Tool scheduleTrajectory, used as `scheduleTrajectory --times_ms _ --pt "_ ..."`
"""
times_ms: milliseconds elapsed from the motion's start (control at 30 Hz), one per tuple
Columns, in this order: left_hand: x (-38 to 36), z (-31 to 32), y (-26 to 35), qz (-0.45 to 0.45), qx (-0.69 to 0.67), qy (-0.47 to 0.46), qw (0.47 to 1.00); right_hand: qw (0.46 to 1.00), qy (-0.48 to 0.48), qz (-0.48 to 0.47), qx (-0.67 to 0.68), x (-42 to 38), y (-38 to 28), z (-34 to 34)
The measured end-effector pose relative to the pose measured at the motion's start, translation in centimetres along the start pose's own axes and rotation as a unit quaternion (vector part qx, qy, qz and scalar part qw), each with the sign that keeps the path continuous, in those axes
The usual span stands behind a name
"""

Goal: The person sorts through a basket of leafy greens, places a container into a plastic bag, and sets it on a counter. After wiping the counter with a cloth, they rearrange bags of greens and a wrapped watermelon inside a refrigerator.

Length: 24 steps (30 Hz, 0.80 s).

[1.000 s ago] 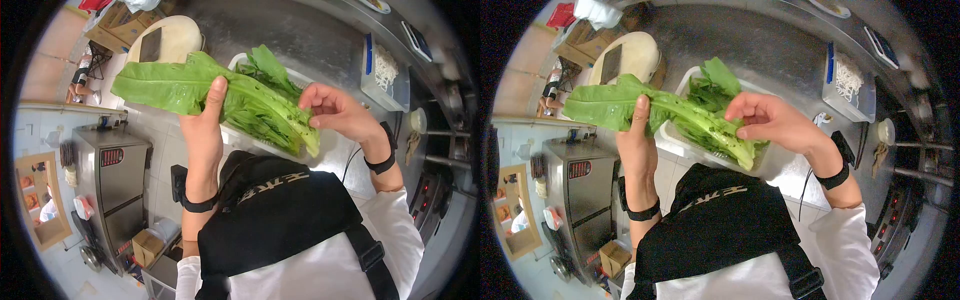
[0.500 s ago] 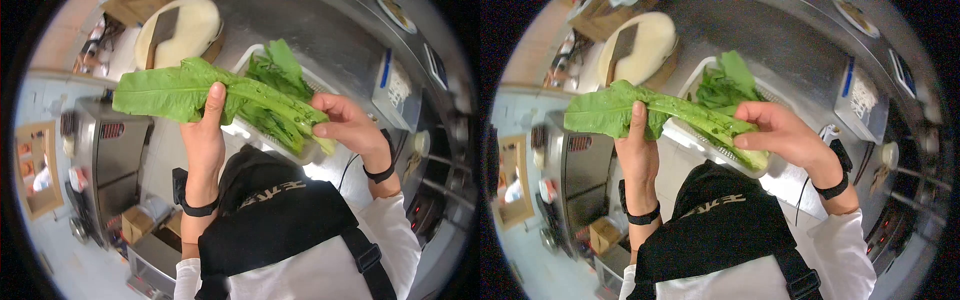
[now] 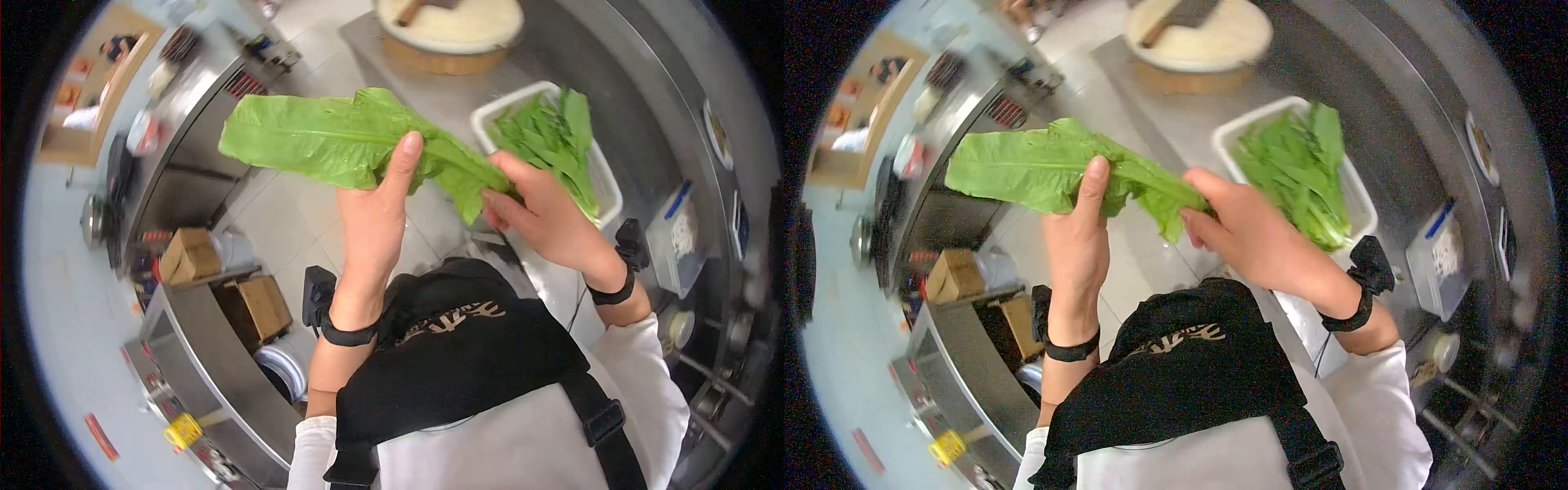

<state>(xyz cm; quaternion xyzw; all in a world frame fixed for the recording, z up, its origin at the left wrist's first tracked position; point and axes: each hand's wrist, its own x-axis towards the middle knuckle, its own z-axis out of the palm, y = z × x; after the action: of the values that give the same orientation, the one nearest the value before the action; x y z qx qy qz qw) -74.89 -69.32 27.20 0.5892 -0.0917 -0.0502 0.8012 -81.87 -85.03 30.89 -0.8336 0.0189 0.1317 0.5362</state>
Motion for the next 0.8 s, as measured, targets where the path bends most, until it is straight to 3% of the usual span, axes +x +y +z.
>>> scheduleTrajectory --times_ms 33,133,167,233,300,333,400,500,600,733,800 --pt "-0.8 -2.4 0.7 0.009 0.007 0.009 1.0 1.0 -0.017 -0.014 -0.01 0.7 -0.8 2.0" --pt "-3.6 -10.3 2.9 0.036 -0.005 0.019 0.999 0.963 -0.198 -0.027 0.179 3.3 -2.2 9.2" --pt "-4.6 -13.0 3.5 0.041 -0.017 0.006 0.999 0.959 -0.226 -0.039 0.163 4.2 -3.2 11.9" --pt "-7.1 -18.4 4.5 0.067 0.047 0.043 0.996 0.963 -0.194 -0.104 0.156 5.7 -5.4 17.6" --pt "-9.7 -22.9 5.9 0.067 -0.022 0.033 0.997 0.953 -0.25 -0.137 0.107 7.4 -7.0 22.9" --pt "-11.2 -25.3 6.5 0.087 -0.016 0.072 0.993 0.933 -0.312 -0.126 0.125 8.1 -8.0 25.7" --pt "-14.3 -29.8 7.2 0.069 -0.166 0.095 0.979 0.898 -0.407 -0.108 0.125 9.1 -9.7 31.2" --pt "-18.2 -34.0 6.5 0.12 -0.162 0.209 0.957 0.886 -0.435 -0.129 0.093 9.6 -10.7 37.7" --pt "-24.1 -38.6 6.7 0.179 -0.121 0.309 0.926 0.836 -0.518 -0.179 -0.035 9.0 -13.4 45.7" --pt "-29.2 -40.8 4.1 0.242 -0.048 0.478 0.843 0.725 -0.619 -0.27 -0.135 8.6 -13.5 54.0" --pt "-33.0 -42.7 3.4 0.227 -0.121 0.564 0.785 0.664 -0.664 -0.312 -0.144 6.8 -12.8 60.2"
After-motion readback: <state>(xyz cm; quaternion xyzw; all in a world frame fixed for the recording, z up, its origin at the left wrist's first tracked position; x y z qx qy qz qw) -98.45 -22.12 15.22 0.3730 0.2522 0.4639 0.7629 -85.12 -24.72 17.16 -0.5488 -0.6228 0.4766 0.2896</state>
